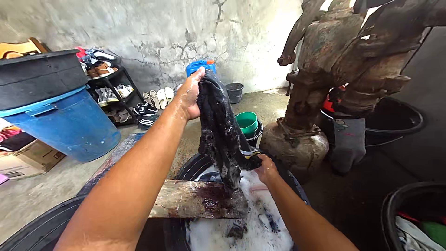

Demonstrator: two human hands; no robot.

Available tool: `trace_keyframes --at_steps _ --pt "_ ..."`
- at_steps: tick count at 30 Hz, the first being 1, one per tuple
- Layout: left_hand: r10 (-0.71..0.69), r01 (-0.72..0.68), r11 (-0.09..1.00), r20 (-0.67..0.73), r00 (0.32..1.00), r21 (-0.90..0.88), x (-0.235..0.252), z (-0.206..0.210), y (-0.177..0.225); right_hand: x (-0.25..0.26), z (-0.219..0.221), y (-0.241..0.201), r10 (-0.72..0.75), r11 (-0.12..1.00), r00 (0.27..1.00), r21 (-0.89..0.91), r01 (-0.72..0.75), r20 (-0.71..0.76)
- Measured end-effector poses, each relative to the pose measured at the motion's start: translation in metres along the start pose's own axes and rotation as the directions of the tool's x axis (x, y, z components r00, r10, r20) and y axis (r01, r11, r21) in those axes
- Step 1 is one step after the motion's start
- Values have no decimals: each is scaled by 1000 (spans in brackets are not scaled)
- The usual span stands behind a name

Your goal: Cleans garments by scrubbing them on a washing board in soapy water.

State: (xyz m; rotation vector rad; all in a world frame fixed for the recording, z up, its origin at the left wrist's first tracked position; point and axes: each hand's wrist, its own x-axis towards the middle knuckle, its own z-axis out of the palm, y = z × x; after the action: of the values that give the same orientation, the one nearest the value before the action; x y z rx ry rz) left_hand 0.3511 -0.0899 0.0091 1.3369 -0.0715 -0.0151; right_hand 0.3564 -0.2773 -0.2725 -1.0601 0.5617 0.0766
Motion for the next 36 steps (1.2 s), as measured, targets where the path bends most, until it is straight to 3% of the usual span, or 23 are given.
trace_keyframes --at_steps 4,7,10,14,17,19,22,23,25,29,31,34,36 --pt "40 -41 999 -131 991 -6 32 -38 5 26 -7 -21 -97 991 995 -84 99 30" --pt "3 9 997 -165 986 73 41 -78 -6 40 -10 -33 -103 995 994 10 103 33" --pt "-125 184 960 -263 957 212 26 -134 -38 48 -20 -19 -88 996 996 -28 87 -27" --pt "-351 513 813 -471 809 276 -28 -212 -115 57 -67 40 -23 896 999 -442 35 32" --pt "-473 724 634 -604 641 272 -83 -256 -192 56 -101 87 92 691 994 -723 -21 60" --pt "-463 773 580 -677 572 256 -114 -272 -234 53 -110 96 74 439 994 -898 44 85" --pt "-396 758 603 -731 555 249 -133 -276 -257 64 -119 103 -75 61 959 -959 276 272" --pt "-373 745 620 -742 558 249 -133 -274 -260 68 -120 105 -61 -39 938 -940 339 341" --pt "-364 743 624 -751 551 242 -132 -271 -260 70 -116 109 78 -189 918 -899 396 388" --pt "-368 744 629 -757 541 226 -131 -274 -263 78 -107 113 306 -390 922 -852 350 239" --pt "-372 752 623 -763 529 217 -131 -275 -261 89 -116 113 332 -300 929 -915 269 165" --pt "-397 763 615 -759 516 197 -131 -273 -256 89 -121 96 134 72 986 -993 93 102" --pt "-400 752 626 -743 537 207 -132 -273 -257 69 -104 93 27 315 993 -944 102 116"
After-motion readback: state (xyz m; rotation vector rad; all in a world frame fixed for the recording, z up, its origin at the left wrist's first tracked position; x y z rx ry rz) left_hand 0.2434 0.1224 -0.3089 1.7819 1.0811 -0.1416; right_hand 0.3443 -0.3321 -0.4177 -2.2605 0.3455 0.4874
